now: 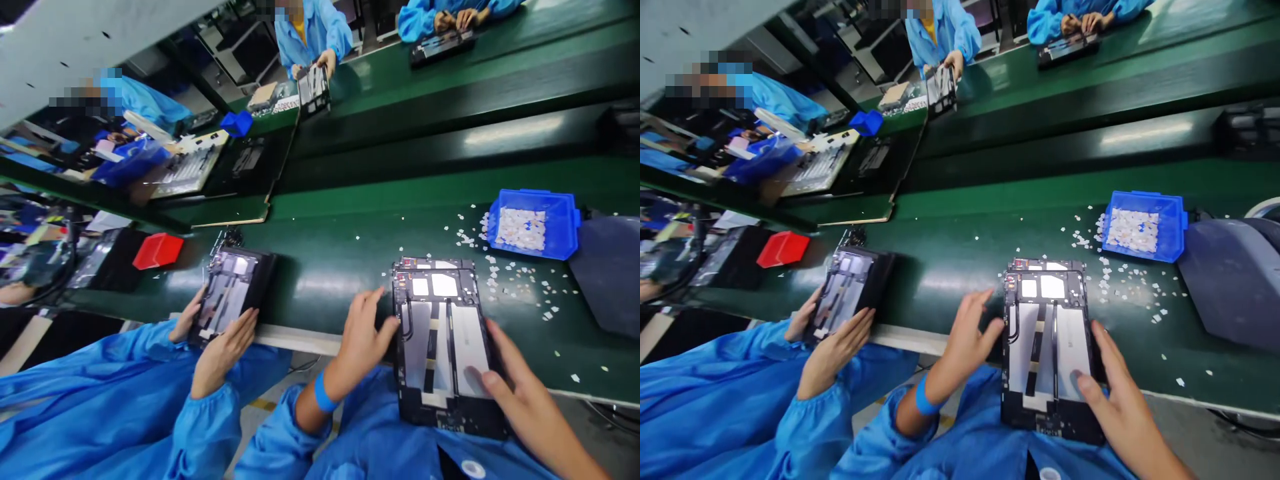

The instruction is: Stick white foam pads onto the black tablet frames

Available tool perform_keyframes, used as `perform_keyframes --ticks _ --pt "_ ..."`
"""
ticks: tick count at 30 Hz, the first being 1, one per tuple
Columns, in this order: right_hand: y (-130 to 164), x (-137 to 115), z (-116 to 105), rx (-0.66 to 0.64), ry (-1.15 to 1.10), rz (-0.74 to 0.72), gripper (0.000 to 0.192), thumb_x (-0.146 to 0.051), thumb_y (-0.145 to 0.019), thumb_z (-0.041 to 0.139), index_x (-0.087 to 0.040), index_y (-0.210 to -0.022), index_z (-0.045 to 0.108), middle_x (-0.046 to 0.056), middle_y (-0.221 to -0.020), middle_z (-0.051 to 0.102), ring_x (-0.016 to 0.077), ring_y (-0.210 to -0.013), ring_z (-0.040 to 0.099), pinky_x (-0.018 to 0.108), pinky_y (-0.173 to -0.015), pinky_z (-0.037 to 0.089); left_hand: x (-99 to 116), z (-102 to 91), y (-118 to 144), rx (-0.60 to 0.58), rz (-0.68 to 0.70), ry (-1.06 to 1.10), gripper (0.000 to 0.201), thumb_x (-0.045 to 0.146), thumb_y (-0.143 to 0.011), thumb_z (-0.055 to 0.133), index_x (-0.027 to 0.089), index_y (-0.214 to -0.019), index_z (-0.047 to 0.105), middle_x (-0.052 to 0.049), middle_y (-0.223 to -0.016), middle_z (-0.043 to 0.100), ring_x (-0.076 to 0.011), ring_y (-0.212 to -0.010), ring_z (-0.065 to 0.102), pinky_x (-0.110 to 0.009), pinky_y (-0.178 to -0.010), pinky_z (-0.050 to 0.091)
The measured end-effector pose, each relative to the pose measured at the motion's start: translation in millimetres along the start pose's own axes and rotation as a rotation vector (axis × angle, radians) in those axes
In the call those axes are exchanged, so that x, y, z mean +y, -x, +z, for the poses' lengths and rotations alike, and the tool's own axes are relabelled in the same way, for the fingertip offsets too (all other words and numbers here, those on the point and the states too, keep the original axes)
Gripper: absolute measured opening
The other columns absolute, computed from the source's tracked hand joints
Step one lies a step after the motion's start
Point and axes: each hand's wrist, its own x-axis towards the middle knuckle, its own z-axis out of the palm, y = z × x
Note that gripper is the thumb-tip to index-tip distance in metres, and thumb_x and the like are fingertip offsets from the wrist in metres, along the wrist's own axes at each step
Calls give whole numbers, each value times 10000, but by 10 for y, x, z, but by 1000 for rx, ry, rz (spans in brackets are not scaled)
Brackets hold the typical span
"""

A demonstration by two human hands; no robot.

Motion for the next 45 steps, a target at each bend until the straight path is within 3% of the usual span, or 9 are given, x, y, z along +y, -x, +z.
perform_keyframes --ticks 5,9,12,16,21,25,32,40,45 --pt "-373 -326 -310 174 89 -191 626 -452 -987 618 -369 -1588 461 62 -1685 397 356 -1533 398 590 -1244 363 -23 30 -615 124 302 -323 233 214 -1024 587 195 -1222 709 -90 -1038 700 -244 -953 640 -378 -853 532" --pt "-580 -614 -345 150 172 -317 443 -393 -979 640 -309 -1414 628 88 -1519 586 317 -1383 576 515 -1182 455 -44 77 -669 203 397 -345 135 186 -1022 590 184 -1042 724 -78 -954 705 -227 -888 635 -363 -796 523" --pt "-890 -833 -171 8 158 -365 297 -330 -1007 581 -281 -1273 704 69 -1254 741 244 -1138 713 403 -995 575 -100 70 -647 223 461 -118 126 157 -1025 580 191 -1014 701 -68 -956 708 -206 -938 654 -333 -821 539" --pt "-1383 -1084 198 -256 57 -357 268 -267 -981 535 -263 -1135 754 43 -1120 794 219 -1022 746 370 -911 580 -119 81 -695 184 517 155 115 154 -1016 599 215 -996 695 -48 -961 705 -176 -946 672 -293 -796 544" --pt "-1557 -1127 464 -289 -45 -187 140 -301 -908 620 -242 -964 734 11 -861 785 193 -787 736 313 -731 565 -59 139 -627 269 253 316 80 171 -971 645 208 -1005 707 -35 -937 700 -159 -857 665 -278 -764 535" --pt "-1492 -1076 468 -210 -92 -145 121 -325 -917 635 -242 -946 718 14 -864 779 189 -800 738 310 -751 566 50 142 -466 176 31 392 190 222 -928 689 209 -1112 732 -32 -947 732 -153 -813 656 -280 -768 528" --pt "-1424 -1057 451 -49 243 -481 160 -272 -1003 567 -223 -989 719 55 -938 779 218 -861 728 338 -779 540 165 118 -515 65 -277 700 150 281 -895 688 173 -981 747 -33 -887 764 -140 -766 677 -247 -704 522" --pt "-1327 -1064 443 96 558 -687 220 -257 -1052 535 -200 -964 728 83 -944 763 239 -904 687 374 -878 495 209 114 -517 103 -288 617 108 259 -884 680 175 -907 745 -7 -787 734 -123 -678 635 -231 -634 494" --pt "-1332 -1036 443 70 546 -746 214 -238 -1056 531 -182 -1058 737 80 -1032 790 228 -926 703 364 -876 502 207 107 -475 221 -71 331 78 197 -903 675 201 -912 752 -18 -845 752 -148 -748 663 -278 -725 516"
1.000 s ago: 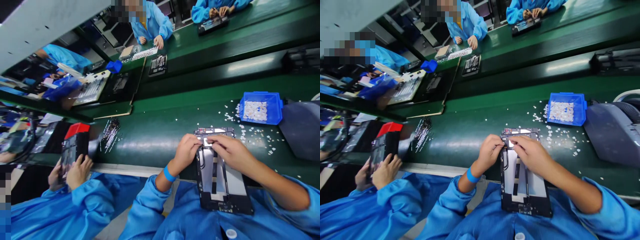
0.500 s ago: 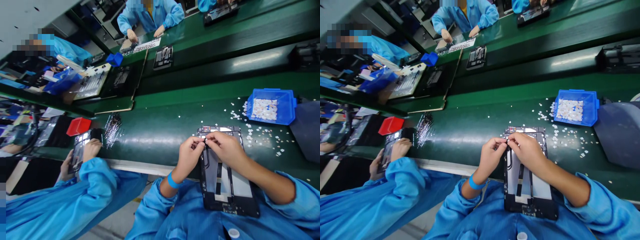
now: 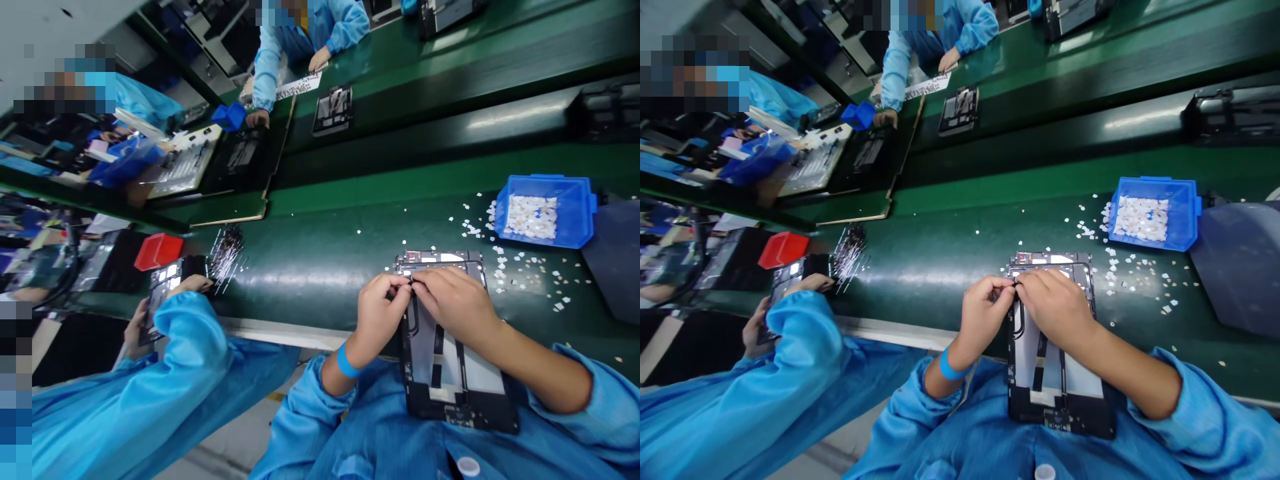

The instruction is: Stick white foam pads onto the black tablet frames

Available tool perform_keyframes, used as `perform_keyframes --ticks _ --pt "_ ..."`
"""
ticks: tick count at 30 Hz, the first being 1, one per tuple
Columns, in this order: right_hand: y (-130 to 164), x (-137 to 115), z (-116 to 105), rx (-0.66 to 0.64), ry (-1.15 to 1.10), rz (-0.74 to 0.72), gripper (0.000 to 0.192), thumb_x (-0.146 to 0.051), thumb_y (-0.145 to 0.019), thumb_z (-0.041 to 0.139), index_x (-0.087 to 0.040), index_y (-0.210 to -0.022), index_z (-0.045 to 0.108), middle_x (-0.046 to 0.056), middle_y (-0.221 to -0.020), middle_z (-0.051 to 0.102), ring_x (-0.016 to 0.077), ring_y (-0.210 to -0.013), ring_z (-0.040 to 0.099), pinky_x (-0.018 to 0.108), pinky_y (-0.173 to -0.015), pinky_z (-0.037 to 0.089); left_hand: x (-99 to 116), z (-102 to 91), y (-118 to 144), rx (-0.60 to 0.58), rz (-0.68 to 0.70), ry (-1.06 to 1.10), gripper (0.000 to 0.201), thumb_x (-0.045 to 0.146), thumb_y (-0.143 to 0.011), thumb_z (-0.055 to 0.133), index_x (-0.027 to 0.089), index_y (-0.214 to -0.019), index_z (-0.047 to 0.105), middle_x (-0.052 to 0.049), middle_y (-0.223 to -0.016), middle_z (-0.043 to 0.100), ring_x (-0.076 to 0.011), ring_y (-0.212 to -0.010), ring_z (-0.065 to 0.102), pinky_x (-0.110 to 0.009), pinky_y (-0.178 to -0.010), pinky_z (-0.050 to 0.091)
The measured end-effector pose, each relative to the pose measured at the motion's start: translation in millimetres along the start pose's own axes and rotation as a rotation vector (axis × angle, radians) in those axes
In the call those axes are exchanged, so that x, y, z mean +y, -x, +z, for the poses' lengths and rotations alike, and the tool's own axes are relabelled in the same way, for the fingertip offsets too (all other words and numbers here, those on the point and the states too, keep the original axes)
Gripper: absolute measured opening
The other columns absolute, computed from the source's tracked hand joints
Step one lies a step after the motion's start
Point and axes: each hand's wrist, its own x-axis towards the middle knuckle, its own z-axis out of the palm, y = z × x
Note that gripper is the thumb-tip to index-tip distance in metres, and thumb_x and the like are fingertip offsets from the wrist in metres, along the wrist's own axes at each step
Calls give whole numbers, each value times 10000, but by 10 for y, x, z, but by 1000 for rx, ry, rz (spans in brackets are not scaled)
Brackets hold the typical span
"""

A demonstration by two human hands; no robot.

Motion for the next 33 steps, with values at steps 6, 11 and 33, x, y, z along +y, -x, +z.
perform_keyframes --ticks 6,11,33 --pt "-19 39 12 -21 -66 34 231 -282 -1048 545 -215 -941 738 47 -903 783 212 -831 708 342 -817 517 46 -64 21 -34 179 -125 96 158 -925 673 219 -892 740 -11 -841 753 -168 -800 678 -310 -781 515" --pt "-52 17 23 41 -86 78 237 -218 -998 540 -222 -840 716 39 -823 761 203 -769 697 335 -774 511 14 -69 -1 -66 75 -38 85 157 -908 676 216 -880 731 -10 -847 731 -154 -787 663 -285 -744 520" --pt "-104 -66 14 43 17 142 222 -169 -904 556 -231 -702 624 33 -707 695 186 -686 638 316 -692 444 -6 12 26 75 277 -149 105 117 -886 658 218 -856 658 -36 -939 772 -175 -904 743 -316 -829 590"
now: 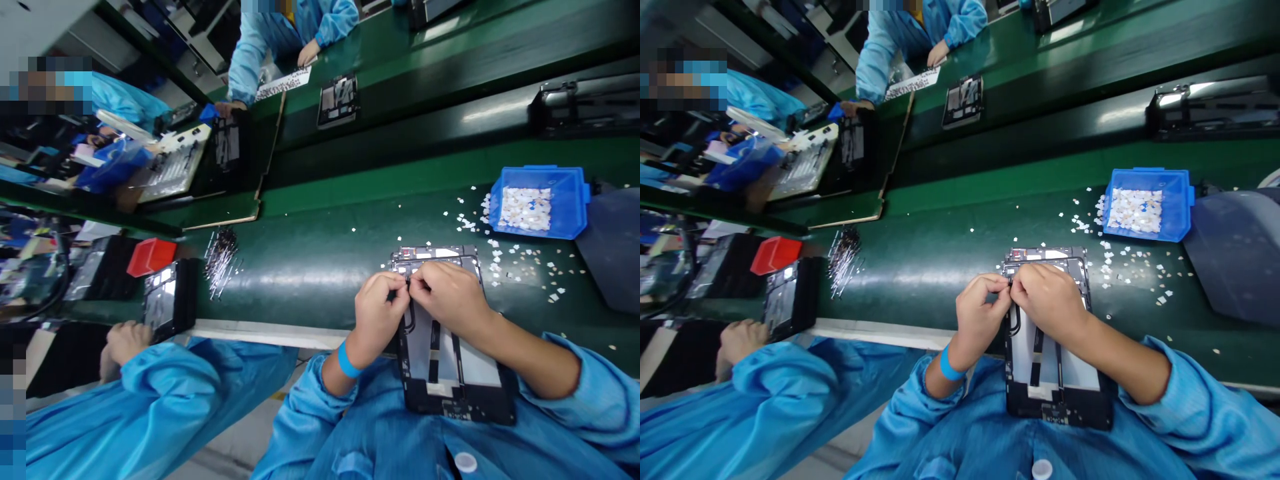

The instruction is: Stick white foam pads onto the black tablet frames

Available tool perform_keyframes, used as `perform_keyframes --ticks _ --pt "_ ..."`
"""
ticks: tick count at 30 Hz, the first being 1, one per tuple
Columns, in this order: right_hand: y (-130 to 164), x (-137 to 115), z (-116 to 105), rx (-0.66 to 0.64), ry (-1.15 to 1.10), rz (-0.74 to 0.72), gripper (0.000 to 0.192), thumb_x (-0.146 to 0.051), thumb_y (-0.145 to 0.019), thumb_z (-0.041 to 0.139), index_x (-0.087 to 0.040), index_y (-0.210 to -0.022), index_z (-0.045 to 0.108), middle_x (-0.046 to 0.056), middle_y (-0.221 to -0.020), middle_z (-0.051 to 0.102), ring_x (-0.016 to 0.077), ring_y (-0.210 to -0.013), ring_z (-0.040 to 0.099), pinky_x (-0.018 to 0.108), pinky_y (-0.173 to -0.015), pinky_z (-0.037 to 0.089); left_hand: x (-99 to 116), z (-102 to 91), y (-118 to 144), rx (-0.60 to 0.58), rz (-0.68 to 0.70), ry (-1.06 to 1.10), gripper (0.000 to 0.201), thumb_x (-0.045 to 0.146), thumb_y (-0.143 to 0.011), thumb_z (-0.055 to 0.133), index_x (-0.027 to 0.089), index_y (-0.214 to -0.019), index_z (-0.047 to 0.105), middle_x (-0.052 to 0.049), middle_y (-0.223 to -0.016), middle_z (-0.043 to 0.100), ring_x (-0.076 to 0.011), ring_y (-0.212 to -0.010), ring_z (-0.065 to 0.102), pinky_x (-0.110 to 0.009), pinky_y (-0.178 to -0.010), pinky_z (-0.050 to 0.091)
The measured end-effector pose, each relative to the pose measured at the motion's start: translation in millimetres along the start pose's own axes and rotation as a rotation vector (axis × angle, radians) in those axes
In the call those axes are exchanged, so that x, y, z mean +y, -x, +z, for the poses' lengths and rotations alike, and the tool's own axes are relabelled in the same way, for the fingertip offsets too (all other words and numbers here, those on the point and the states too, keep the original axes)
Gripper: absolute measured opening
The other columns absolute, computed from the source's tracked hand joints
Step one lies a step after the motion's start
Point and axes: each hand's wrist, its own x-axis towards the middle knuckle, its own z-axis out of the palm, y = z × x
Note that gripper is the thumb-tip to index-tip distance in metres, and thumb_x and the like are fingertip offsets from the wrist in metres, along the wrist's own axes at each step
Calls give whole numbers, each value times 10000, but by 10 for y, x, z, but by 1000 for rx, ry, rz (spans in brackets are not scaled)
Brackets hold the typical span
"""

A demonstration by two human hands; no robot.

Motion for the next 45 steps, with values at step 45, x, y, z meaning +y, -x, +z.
perform_keyframes --ticks 45 --pt "-312 334 -580 -472 -141 420 205 -359 -893 599 -262 -928 776 11 -837 774 195 -741 690 304 -656 442 -167 -339 -100 -114 -95 -12 143 242 -1005 606 199 -998 742 -39 -937 776 -164 -870 713 -290 -803 550"
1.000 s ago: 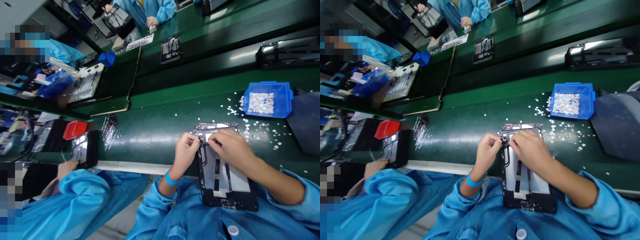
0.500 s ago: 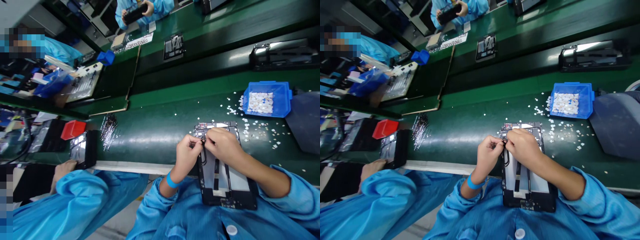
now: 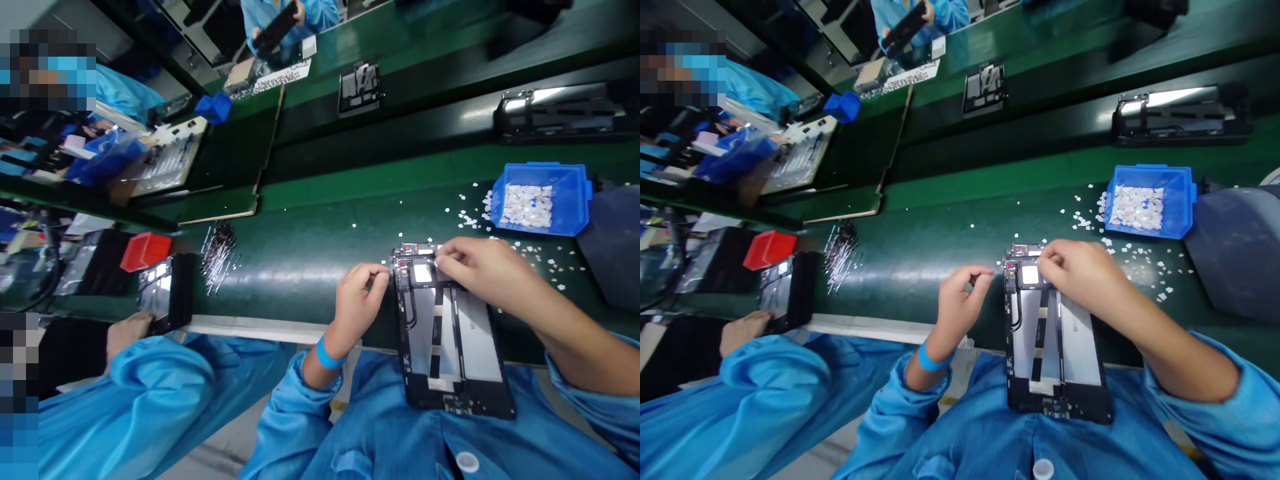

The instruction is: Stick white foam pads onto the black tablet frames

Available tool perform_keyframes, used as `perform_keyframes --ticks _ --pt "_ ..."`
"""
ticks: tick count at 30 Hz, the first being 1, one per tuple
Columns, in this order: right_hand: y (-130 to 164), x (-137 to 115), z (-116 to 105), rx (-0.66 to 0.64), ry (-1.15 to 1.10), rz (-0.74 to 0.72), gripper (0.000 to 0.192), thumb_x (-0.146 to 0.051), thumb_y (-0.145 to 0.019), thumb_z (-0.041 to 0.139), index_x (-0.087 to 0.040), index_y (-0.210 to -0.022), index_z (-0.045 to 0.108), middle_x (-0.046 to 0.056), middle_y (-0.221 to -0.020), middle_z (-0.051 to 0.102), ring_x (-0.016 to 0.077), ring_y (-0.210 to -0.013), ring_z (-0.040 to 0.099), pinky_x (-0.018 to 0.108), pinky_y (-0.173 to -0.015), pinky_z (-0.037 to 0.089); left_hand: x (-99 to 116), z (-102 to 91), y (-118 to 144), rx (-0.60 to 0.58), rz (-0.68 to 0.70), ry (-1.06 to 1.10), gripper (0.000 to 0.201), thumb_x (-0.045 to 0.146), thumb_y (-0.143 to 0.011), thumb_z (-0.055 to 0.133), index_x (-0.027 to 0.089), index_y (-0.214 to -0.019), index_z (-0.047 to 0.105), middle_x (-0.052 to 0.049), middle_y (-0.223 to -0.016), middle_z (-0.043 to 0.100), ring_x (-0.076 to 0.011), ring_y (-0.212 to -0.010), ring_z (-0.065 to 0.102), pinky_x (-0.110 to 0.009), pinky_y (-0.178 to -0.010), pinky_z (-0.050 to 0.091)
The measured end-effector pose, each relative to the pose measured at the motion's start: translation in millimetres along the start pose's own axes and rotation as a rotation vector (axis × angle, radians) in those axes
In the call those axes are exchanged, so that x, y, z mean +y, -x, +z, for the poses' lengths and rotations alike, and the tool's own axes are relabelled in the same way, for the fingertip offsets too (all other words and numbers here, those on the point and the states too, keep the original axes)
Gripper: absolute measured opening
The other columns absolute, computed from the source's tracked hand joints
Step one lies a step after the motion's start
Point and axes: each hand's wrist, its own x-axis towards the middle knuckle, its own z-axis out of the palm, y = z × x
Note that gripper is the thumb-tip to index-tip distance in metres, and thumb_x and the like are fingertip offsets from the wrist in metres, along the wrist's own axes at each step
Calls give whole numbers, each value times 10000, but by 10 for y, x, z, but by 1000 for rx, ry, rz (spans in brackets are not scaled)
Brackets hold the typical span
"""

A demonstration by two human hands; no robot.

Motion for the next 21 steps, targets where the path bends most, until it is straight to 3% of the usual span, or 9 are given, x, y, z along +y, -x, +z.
perform_keyframes --ticks 3,6,21 --pt "-214 -262 185 -101 103 7 281 -398 -912 579 -236 -780 767 30 -760 752 198 -716 666 305 -618 382 -153 -2 -37 -62 232 -235 190 208 -1029 574 191 -1122 738 -70 -1060 773 -196 -995 704 -344 -900 554" --pt "-345 -322 271 -133 189 25 291 -378 -897 571 -226 -720 746 40 -722 733 194 -677 636 308 -599 341 -253 50 -31 -128 357 -366 267 201 -1051 539 187 -1259 707 -80 -1121 762 -211 -1024 682 -363 -908 551" --pt "-412 -320 327 -168 298 51 244 -372 -839 557 -237 -704 709 36 -704 698 183 -648 563 305 -585 300 -229 69 -65 -255 455 -610 345 226 -1085 460 229 -1371 652 -82 -1179 741 -217 -966 620 -361 -831 498"
